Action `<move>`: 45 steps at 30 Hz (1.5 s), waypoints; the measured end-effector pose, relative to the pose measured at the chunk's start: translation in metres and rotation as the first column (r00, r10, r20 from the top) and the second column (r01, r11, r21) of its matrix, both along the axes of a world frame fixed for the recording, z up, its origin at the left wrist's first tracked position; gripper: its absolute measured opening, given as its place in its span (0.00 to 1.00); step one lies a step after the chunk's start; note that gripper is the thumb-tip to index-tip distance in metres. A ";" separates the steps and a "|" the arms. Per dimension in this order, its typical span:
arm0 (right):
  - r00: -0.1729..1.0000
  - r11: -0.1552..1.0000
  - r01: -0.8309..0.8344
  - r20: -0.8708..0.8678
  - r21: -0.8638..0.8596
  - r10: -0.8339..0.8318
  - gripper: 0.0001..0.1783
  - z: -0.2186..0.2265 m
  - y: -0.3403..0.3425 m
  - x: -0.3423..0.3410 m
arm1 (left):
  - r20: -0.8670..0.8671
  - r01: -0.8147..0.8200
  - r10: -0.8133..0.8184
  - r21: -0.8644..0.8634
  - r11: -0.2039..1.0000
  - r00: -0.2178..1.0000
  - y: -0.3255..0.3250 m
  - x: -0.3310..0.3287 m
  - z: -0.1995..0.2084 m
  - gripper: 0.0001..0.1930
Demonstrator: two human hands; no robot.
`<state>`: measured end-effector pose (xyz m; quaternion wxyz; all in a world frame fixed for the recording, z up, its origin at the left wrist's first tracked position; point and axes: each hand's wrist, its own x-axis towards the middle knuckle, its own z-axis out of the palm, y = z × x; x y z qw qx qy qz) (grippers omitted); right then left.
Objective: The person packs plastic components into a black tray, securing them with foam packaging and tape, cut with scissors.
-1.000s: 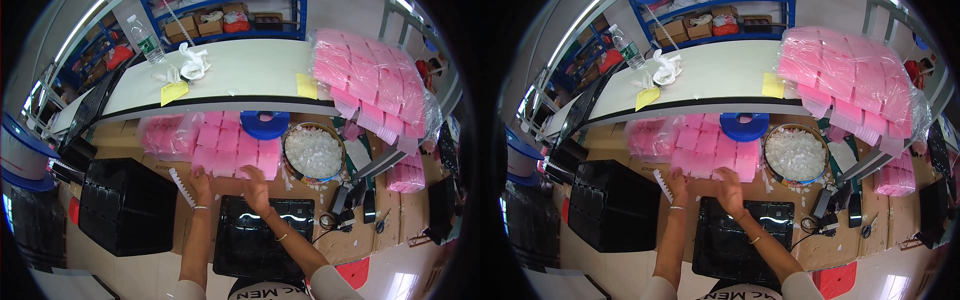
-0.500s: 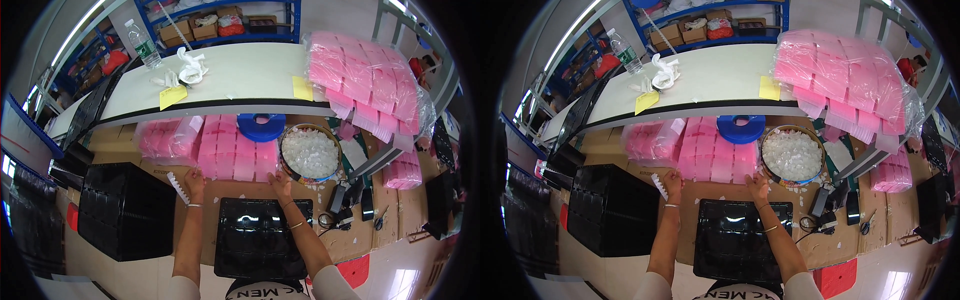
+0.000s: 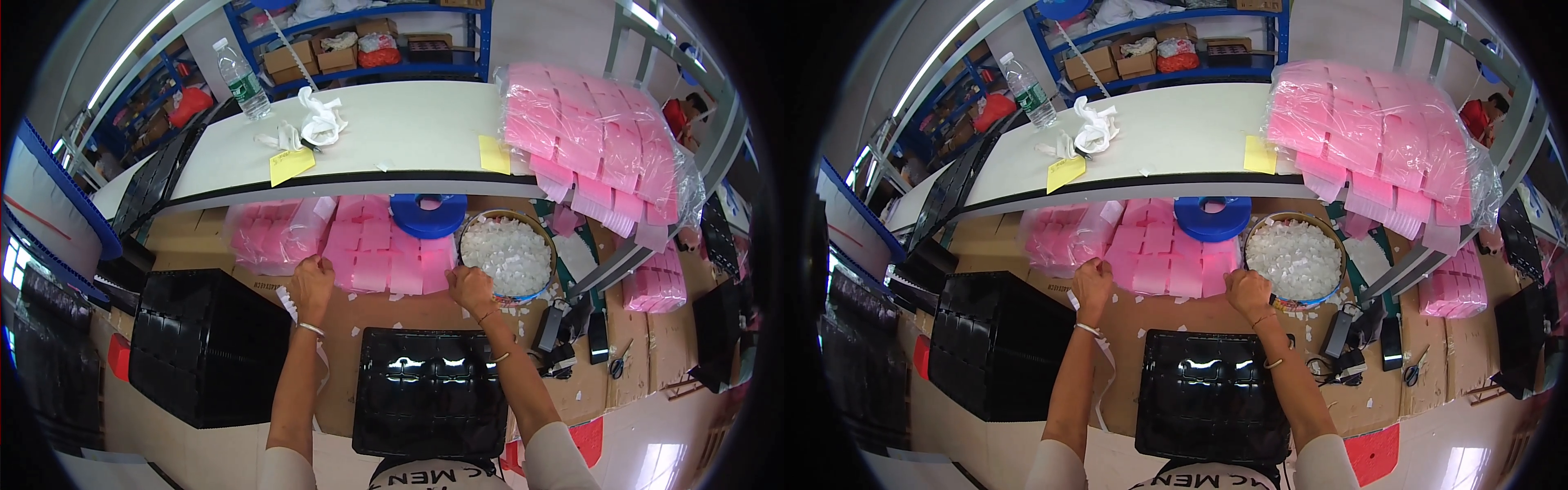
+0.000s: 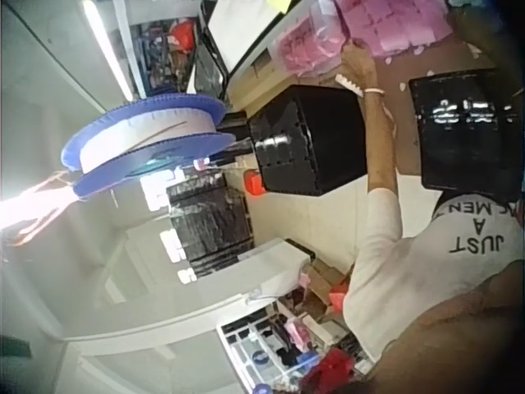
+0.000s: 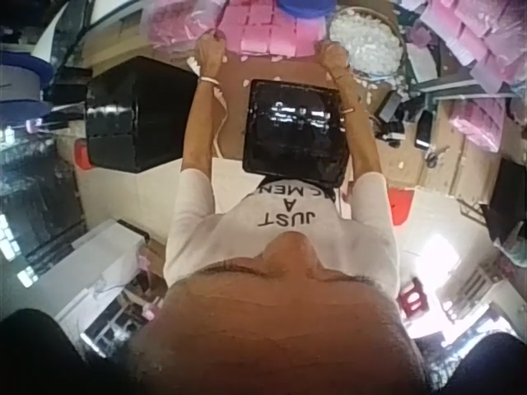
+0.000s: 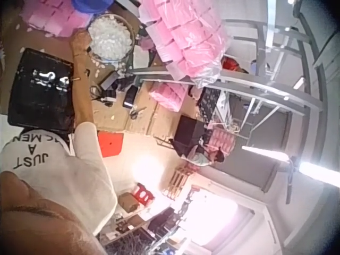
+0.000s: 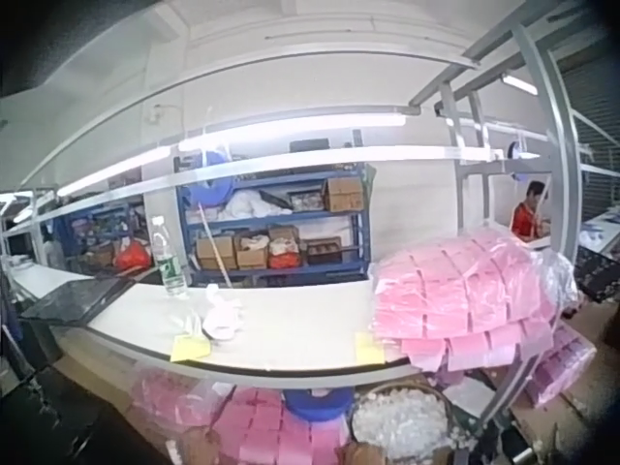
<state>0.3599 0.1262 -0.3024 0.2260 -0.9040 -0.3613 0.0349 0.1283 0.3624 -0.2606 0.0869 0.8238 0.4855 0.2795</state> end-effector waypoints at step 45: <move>0.503 0.789 0.368 -0.819 0.493 0.277 0.17 -0.001 -0.057 -0.054 | 0.515 0.322 0.373 -0.823 0.468 0.772 -0.060 -0.107 -0.072 0.16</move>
